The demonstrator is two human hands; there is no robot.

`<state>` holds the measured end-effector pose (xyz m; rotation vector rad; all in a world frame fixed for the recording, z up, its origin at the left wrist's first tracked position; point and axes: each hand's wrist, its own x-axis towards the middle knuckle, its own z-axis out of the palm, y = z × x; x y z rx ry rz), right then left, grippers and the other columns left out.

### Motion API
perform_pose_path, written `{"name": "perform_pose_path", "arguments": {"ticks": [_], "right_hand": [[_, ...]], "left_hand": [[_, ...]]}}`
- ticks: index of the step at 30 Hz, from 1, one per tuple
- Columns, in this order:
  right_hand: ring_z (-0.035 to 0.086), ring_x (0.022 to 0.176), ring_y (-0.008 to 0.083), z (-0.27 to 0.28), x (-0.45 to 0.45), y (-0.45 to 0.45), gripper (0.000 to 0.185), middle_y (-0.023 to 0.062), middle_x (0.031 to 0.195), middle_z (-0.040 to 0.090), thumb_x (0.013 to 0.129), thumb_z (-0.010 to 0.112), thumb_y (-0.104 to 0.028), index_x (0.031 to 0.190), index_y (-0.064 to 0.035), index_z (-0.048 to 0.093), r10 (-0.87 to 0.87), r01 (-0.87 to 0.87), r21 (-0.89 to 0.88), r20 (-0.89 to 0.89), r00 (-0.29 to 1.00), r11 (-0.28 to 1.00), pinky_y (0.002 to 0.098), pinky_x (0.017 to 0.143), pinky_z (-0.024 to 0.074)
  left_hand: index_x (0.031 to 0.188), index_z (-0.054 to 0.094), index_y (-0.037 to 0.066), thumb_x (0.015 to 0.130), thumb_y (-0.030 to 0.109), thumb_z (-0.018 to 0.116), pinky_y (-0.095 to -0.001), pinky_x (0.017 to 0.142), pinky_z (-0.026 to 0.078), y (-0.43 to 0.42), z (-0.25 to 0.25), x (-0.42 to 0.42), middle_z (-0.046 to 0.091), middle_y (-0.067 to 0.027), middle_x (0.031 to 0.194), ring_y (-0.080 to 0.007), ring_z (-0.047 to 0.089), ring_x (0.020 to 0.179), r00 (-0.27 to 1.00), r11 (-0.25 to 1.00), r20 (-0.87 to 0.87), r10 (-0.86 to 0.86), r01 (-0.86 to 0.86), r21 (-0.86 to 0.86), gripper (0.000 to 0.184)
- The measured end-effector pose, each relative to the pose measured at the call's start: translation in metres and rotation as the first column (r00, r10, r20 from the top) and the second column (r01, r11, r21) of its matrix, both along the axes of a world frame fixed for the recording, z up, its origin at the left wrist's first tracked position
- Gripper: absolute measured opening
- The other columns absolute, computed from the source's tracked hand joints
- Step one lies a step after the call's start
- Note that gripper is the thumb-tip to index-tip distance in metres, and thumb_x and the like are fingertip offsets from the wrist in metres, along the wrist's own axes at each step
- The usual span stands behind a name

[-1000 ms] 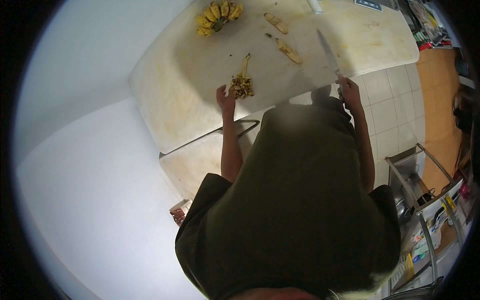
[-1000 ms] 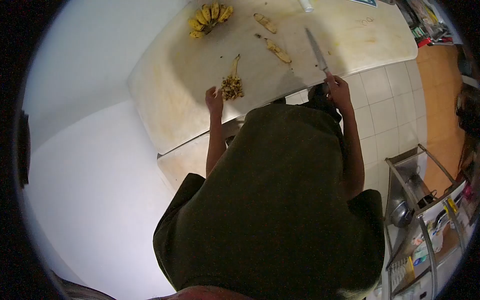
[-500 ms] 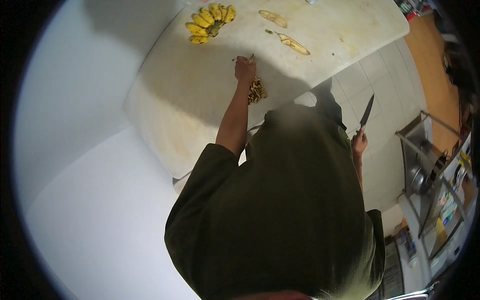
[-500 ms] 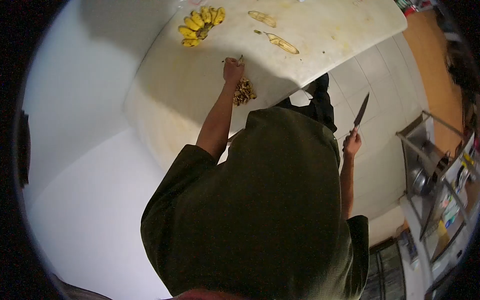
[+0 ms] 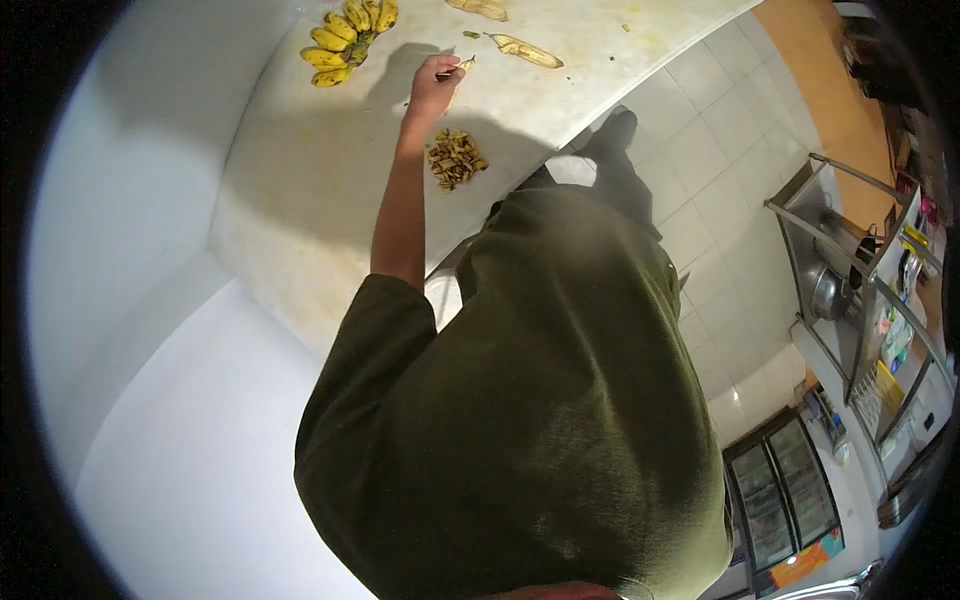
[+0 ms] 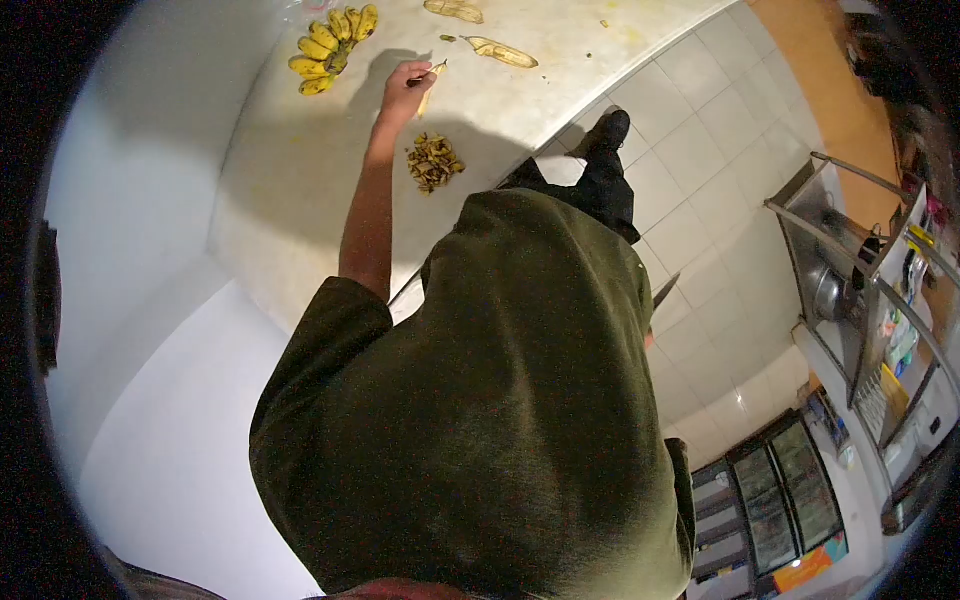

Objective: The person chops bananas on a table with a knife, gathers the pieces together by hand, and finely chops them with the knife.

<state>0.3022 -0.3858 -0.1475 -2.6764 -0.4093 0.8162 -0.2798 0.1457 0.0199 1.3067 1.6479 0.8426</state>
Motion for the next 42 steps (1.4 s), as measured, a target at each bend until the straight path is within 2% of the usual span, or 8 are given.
{"name": "perform_pose_path", "arguments": {"ticks": [4, 7, 10, 19, 25, 27, 31, 42], "right_hand": [[0.05, 0.059, 0.0171, 0.014, 0.01, 0.072, 0.062, 0.0053, 0.059, 0.055, 0.091, 0.059, -0.055, 0.062, -0.0001, 0.056, 0.076, -0.08, 0.118, 0.034, 0.997, 0.99, 0.0353, 0.059, 0.0422], [0.051, 0.059, 0.0175, 0.104, -0.027, 0.209, 0.055, 0.0071, 0.057, 0.052, 0.091, 0.06, -0.051, 0.071, 0.0001, 0.054, 0.129, -0.122, 0.194, -0.026, 0.991, 0.974, 0.0355, 0.056, 0.0411], [0.051, 0.058, 0.0181, 0.14, -0.052, 0.296, 0.044, 0.0084, 0.059, 0.052, 0.094, 0.059, -0.043, 0.085, 0.0001, 0.053, 0.364, -0.345, 0.366, 0.02, 0.931, 0.864, 0.0359, 0.054, 0.0412], [0.067, 0.079, 0.0401, 0.23, -0.153, 0.459, 0.033, 0.0228, 0.085, 0.067, 0.091, 0.062, -0.032, 0.111, -0.0063, 0.057, 0.938, -0.921, 0.266, 0.119, 0.325, 0.286, 0.0453, 0.068, 0.0518], [0.066, 0.079, 0.0415, 0.235, -0.236, 0.488, 0.032, 0.0249, 0.083, 0.065, 0.09, 0.062, -0.03, 0.104, -0.0027, 0.053, 0.985, -0.911, 0.406, 0.12, 0.126, 0.067, 0.0501, 0.069, 0.0516], [0.065, 0.08, 0.0442, 0.237, -0.257, 0.485, 0.034, 0.0274, 0.083, 0.064, 0.091, 0.061, -0.029, 0.104, -0.0003, 0.05, 0.985, -0.888, 0.45, 0.086, 0.148, 0.094, 0.0514, 0.069, 0.0508], [0.063, 0.081, 0.0497, 0.218, -0.294, 0.469, 0.035, 0.0317, 0.081, 0.062, 0.092, 0.06, -0.029, 0.103, 0.0021, 0.048, 0.972, -0.853, 0.475, -0.022, 0.234, 0.216, 0.0544, 0.069, 0.0486], [0.06, 0.087, 0.0545, 0.168, -0.304, 0.439, 0.042, 0.0361, 0.087, 0.061, 0.094, 0.056, -0.037, 0.106, 0.002, 0.048, 0.977, -0.9, 0.381, -0.103, 0.186, 0.212, 0.0578, 0.073, 0.0466]], "left_hand": [[0.121, 0.059, 0.003, 0.087, 0.022, 0.074, -0.0319, 0.091, 0.05, 0.003, -0.009, -0.006, 0.064, -0.0124, 0.118, -0.0218, 0.061, 0.107, 0.997, 0.998, 0.054, 0.046, -0.044, -0.042, 0.043], [0.123, 0.058, 0.003, 0.087, 0.027, 0.074, -0.034, 0.092, 0.05, -0.021, -0.015, -0.014, 0.062, -0.0136, 0.121, -0.0246, 0.06, 0.11, 0.952, 0.979, -0.283, 0.119, -0.161, -0.129, 0.046], [0.123, 0.057, -0.001, 0.088, 0.027, 0.072, -0.0363, 0.092, 0.05, -0.072, 0.017, -0.011, 0.06, -0.0162, 0.124, -0.0264, 0.059, 0.112, 0.957, 0.951, -0.084, 0.278, -0.287, -0.117, 0.047], [0.123, 0.059, 0.004, 0.092, 0.03, 0.067, -0.0314, 0.085, 0.049, -0.28, -0.032, -0.038, 0.061, -0.0088, 0.118, -0.0172, 0.059, 0.105, 0.702, 0.689, -0.061, 0.71, -0.709, -0.149, 0.041], [0.142, 0.037, -0.001, 0.087, 0.053, 0.064, -0.051, 0.108, 0.031, -0.329, -0.045, -0.029, 0.037, -0.0282, 0.144, -0.0408, 0.035, 0.134, 0.607, 0.632, -0.48, 0.633, -0.763, -0.131, 0.082], [0.15, 0.025, 0.001, 0.082, 0.067, 0.061, -0.0549, 0.115, 0.018, -0.325, -0.045, -0.023, 0.021, -0.0352, 0.151, -0.0486, 0.017, 0.142, 0.549, 0.61, -0.66, 0.513, -0.774, -0.17, 0.101], [0.152, -0.012, 0.005, 0.076, 0.083, 0.049, -0.061, 0.114, 0.0, -0.284, -0.016, -0.011, -0.014, -0.0342, 0.154, -0.0501, -0.014, 0.143, 0.674, 0.585, -0.539, 0.506, -0.727, -0.36, 0.125], [0.149, -0.02, 0.004, 0.07, 0.092, 0.039, -0.0675, 0.108, -0.009, -0.26, -0.036, -0.029, -0.026, -0.0319, 0.151, -0.0527, -0.027, 0.137, 0.818, 0.47, -0.433, 0.378, -0.573, -0.672, 0.133]]}}
